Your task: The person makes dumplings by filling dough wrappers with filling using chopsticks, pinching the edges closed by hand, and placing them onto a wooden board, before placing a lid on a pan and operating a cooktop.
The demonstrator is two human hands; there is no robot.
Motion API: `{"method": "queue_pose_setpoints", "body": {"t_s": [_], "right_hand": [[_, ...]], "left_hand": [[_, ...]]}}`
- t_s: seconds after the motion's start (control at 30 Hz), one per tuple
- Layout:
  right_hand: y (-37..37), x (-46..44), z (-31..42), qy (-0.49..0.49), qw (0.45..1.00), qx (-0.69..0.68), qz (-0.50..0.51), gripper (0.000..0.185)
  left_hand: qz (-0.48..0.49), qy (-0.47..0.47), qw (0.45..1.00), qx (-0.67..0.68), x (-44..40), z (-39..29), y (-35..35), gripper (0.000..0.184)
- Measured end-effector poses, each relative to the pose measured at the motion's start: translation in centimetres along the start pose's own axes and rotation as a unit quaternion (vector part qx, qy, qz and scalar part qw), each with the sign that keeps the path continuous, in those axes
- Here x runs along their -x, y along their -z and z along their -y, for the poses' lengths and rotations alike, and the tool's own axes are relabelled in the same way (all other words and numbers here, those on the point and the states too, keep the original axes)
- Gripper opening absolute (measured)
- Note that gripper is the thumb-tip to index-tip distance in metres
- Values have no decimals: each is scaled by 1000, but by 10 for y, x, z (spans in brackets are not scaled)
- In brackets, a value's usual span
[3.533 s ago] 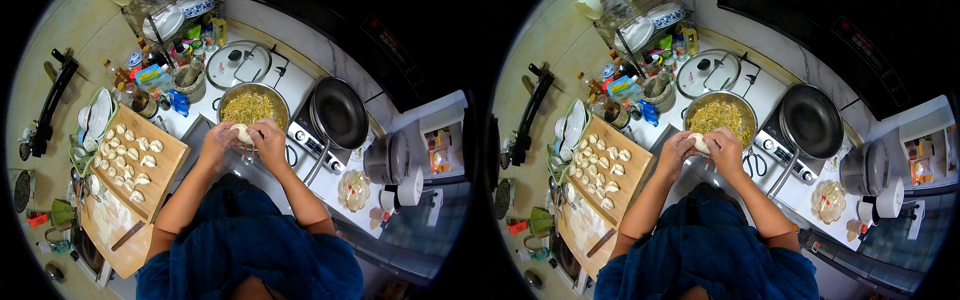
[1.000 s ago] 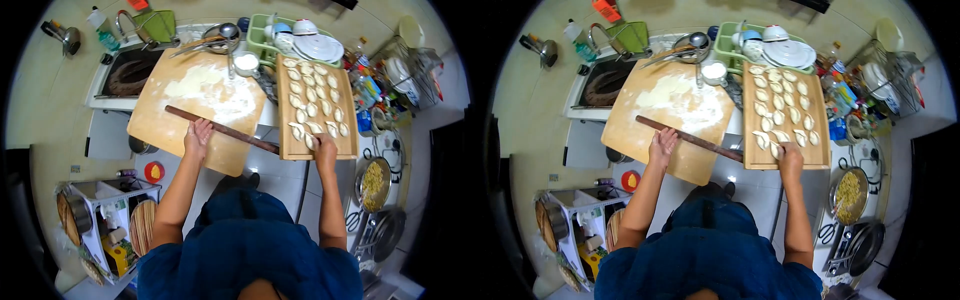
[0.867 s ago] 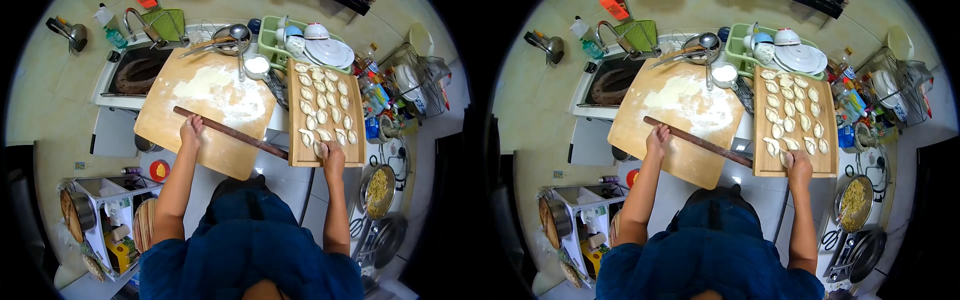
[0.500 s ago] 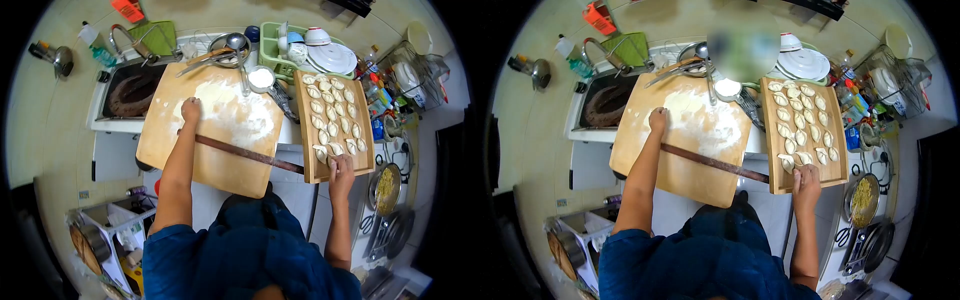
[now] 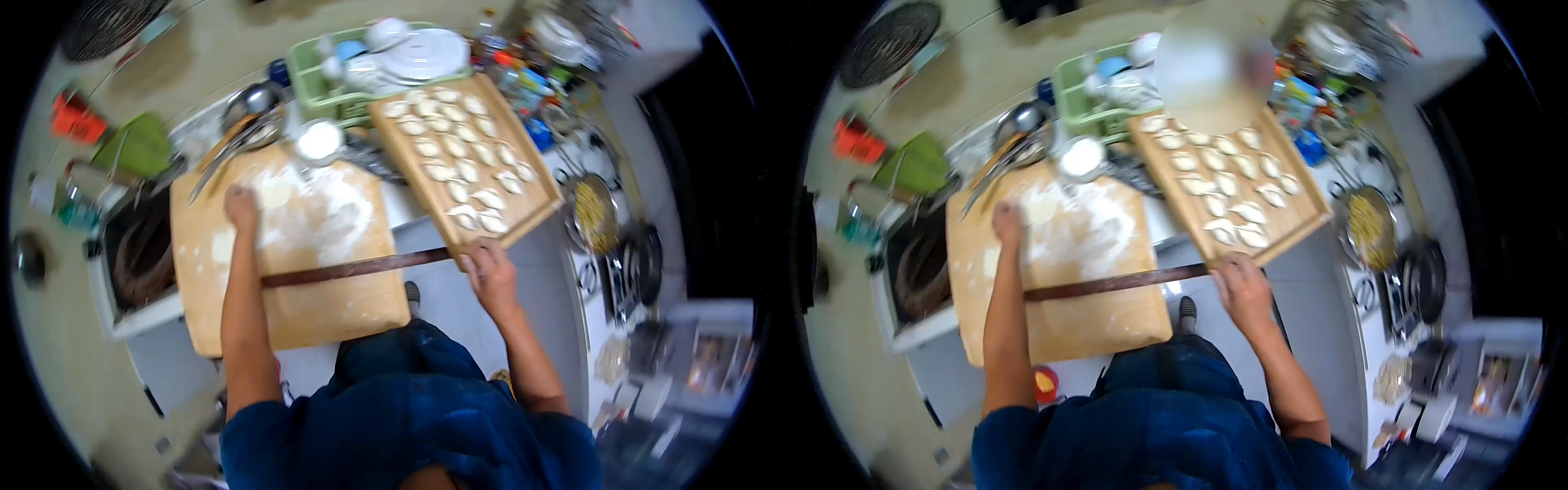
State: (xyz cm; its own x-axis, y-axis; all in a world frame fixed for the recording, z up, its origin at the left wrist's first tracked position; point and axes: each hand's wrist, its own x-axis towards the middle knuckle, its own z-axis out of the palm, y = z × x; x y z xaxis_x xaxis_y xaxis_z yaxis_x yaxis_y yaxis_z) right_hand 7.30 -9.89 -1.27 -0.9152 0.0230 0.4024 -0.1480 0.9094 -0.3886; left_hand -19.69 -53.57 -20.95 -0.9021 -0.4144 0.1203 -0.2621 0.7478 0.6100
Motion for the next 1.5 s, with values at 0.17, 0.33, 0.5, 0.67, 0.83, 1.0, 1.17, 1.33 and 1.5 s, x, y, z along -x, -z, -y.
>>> {"method": "queue_pose_setpoints", "body": {"t_s": [0.17,0.33,0.5,0.67,0.83,1.0,1.17,1.33,1.5], "right_hand": [[7,11,-2,21,999,0,-37,13],[30,48,-25,-137,986,-24,-91,8],[32,117,-127,-486,808,-205,-263,32],[18,183,-256,-554,771,-25,-312,72],[65,150,-296,-475,840,6,-262,82],[86,132,-351,-319,918,71,-226,32],[121,106,-377,-309,917,56,-244,9],[148,89,-446,-367,884,-53,-286,37],[198,96,-478,-485,804,-160,-303,46]], "left_hand": [[12,146,810,568,24,-25,8,25],[195,233,550,778,58,-67,42,38],[224,270,507,787,88,-96,54,38],[280,272,475,788,133,-155,77,36],[394,181,459,775,206,-223,82,35],[384,211,501,746,297,-315,65,34],[402,268,503,717,369,-382,19,33],[445,256,540,667,425,-438,-28,33],[510,259,546,612,456,-486,-60,34]]}}
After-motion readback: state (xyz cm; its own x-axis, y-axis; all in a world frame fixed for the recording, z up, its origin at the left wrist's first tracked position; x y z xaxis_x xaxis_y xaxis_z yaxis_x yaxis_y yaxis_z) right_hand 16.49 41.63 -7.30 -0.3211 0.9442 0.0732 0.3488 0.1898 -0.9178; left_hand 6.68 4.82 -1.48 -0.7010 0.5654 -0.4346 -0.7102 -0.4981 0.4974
